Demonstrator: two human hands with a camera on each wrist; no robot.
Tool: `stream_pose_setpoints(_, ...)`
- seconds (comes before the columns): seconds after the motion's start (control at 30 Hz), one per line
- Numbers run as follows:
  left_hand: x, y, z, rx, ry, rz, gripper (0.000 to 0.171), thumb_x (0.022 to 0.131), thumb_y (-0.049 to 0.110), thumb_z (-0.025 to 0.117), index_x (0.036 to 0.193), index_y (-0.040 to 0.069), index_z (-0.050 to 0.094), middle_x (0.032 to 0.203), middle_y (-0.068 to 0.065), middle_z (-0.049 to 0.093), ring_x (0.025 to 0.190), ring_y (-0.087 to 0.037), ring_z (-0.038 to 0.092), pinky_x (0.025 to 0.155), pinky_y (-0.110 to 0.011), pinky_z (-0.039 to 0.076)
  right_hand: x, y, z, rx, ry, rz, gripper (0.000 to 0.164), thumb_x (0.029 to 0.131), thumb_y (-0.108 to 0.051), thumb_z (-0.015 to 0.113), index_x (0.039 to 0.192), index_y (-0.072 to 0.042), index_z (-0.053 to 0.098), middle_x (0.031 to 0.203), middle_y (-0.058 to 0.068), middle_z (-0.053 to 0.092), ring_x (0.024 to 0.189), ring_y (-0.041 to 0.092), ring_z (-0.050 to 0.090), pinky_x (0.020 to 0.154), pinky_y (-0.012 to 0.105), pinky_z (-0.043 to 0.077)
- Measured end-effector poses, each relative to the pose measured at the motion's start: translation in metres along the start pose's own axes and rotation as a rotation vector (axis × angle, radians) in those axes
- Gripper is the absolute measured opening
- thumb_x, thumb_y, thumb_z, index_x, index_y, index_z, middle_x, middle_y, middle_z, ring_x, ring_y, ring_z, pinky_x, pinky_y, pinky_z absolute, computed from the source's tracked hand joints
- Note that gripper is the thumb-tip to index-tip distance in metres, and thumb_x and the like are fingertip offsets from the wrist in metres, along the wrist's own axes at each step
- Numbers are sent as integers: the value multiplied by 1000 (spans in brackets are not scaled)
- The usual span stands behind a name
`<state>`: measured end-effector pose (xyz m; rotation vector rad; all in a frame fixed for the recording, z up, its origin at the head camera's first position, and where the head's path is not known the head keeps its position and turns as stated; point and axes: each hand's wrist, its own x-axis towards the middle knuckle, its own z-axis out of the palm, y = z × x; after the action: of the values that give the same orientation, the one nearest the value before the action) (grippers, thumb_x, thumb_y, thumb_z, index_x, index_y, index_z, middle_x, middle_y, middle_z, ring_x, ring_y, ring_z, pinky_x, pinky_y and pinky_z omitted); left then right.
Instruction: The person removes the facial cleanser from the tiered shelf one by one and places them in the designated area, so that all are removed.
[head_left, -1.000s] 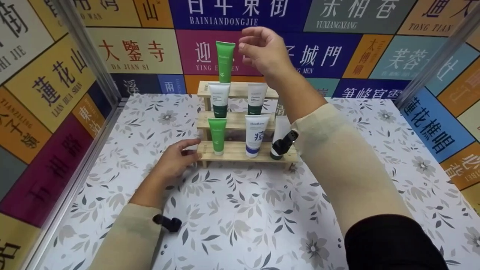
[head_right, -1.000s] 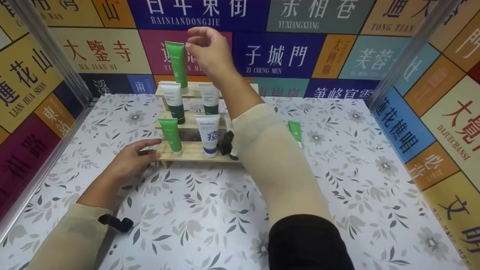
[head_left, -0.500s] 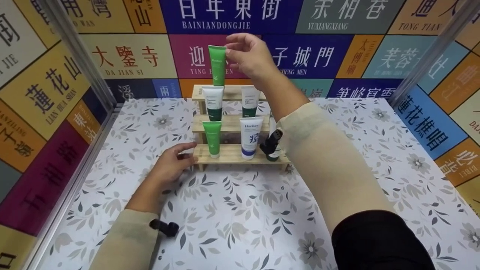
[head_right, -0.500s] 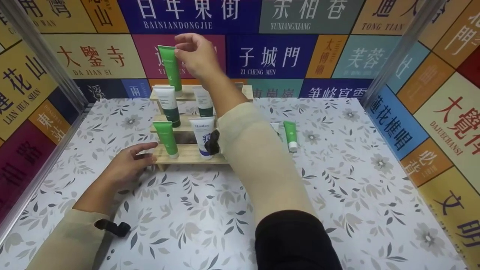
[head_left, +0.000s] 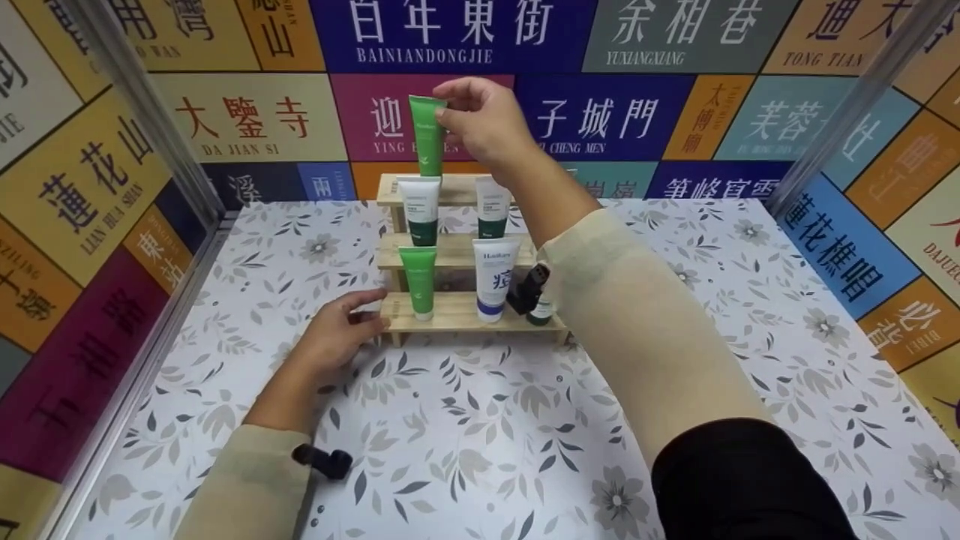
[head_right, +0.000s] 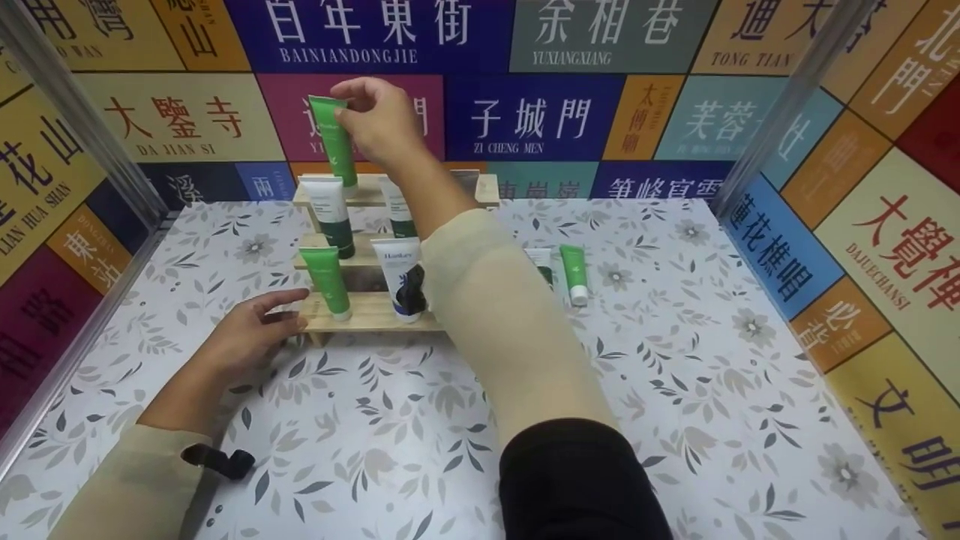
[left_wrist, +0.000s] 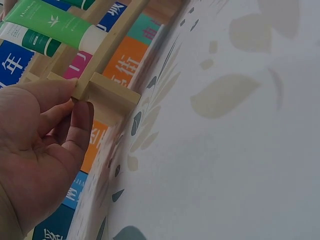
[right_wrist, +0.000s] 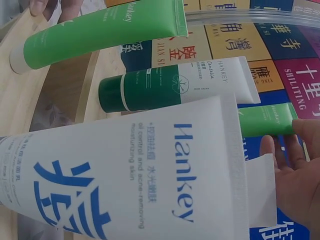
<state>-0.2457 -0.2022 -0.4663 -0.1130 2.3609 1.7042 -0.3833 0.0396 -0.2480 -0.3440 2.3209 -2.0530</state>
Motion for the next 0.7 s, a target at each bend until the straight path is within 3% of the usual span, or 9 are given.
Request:
stream_pose_setpoints(0.33, 0, -1, 0, -9, -5, -2, 57, 101, 18, 74, 155, 23, 57, 147, -12, 65, 134, -26, 63, 99, -34, 57, 2, -5, 4, -77, 24, 73, 29, 101, -1, 70, 125, -17, 71, 124, 4, 70, 112, 18, 67, 94, 30, 61)
stream_pose_setpoints(0.53, 2, -2, -1, -3, -7, 10, 57, 101, 19, 74, 155, 23, 57, 146, -12, 66, 133, -26, 64, 97, -34, 58, -1, -8, -1, -69, 29, 34, 28, 100, 1, 70, 124, -14, 70, 121, 5, 70, 109, 20, 68, 96, 33, 62)
stream_pose_setpoints(0.7, 1, -1, -2, -8, -11, 4, 56, 101, 19, 73, 155, 24, 57, 148, -12, 65, 134, -27, 64, 98, -35, 58, -5, -13, -18, -32, 49, -8, 28, 100, 1, 69, 125, -13, 69, 119, 6, 69, 104, 21, 69, 93, 33, 62)
